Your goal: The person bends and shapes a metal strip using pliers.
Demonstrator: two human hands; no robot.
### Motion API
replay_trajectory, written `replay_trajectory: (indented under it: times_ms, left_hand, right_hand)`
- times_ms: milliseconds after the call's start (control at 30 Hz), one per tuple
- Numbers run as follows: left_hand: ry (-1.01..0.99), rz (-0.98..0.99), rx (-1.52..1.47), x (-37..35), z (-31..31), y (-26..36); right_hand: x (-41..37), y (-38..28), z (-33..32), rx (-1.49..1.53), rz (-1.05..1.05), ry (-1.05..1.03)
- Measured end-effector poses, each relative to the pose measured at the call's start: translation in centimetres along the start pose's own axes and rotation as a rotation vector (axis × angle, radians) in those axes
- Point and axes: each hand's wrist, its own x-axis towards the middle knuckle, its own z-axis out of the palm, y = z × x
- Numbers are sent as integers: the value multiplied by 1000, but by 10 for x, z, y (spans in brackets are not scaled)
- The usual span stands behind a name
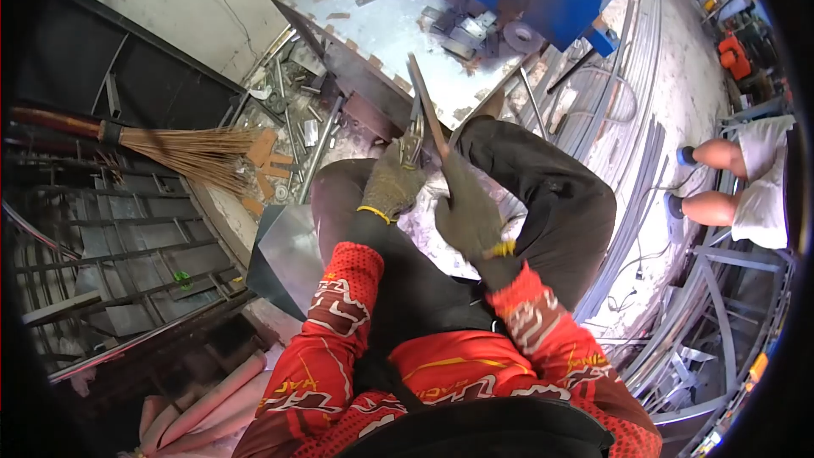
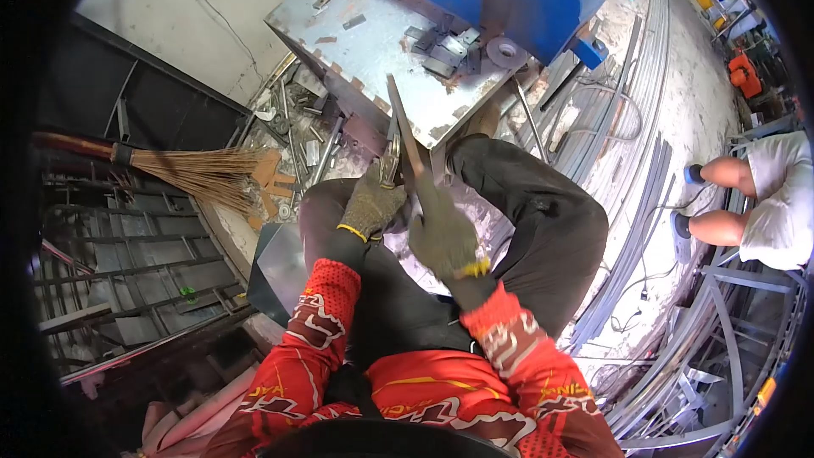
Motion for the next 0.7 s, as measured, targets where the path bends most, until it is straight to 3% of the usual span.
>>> replay_trajectory:
  times_ms: [67, 100, 267, 333, 400, 467, 533, 600, 633, 667, 700]
  left_hand:
    - [70, 42, -41, -2, 10, -16]
    - [136, 238, 40, -1, 13, -21]
    - [104, 78, -82, 2, 11, -16]
    - [51, 29, -286, 4, 14, -22]
    - [-12, 14, -180, 8, 11, -25]
    - [182, 390, 415, 6, 18, -31]
    - [114, 319, 402, 10, 16, -28]
    - [-14, -32, 23, 0, 10, -19]
    - [95, 91, 183, 4, 22, -38]
    - [97, 96, 187, 3, 20, -31]
    - [32, 28, 13, 2, 15, -21]
  right_hand:
    - [-42, 0, -17, 30, 35, -43]
    - [-45, -3, -19, 32, 50, -52]
    - [13, -2, 0, -6, -47, 89]
    - [29, -6, 2, -50, -1, 48]
    - [24, 1, 4, 25, -69, 95]
    - [-19, -7, -8, -21, 80, -40]
    - [-35, -10, -18, 148, 143, -129]
    - [-16, -10, -16, 104, 156, -121]
    - [5, -5, -7, 90, 78, -39]
    - [23, -1, -3, 92, 77, -33]
    - [41, 0, 1, 82, 50, -36]
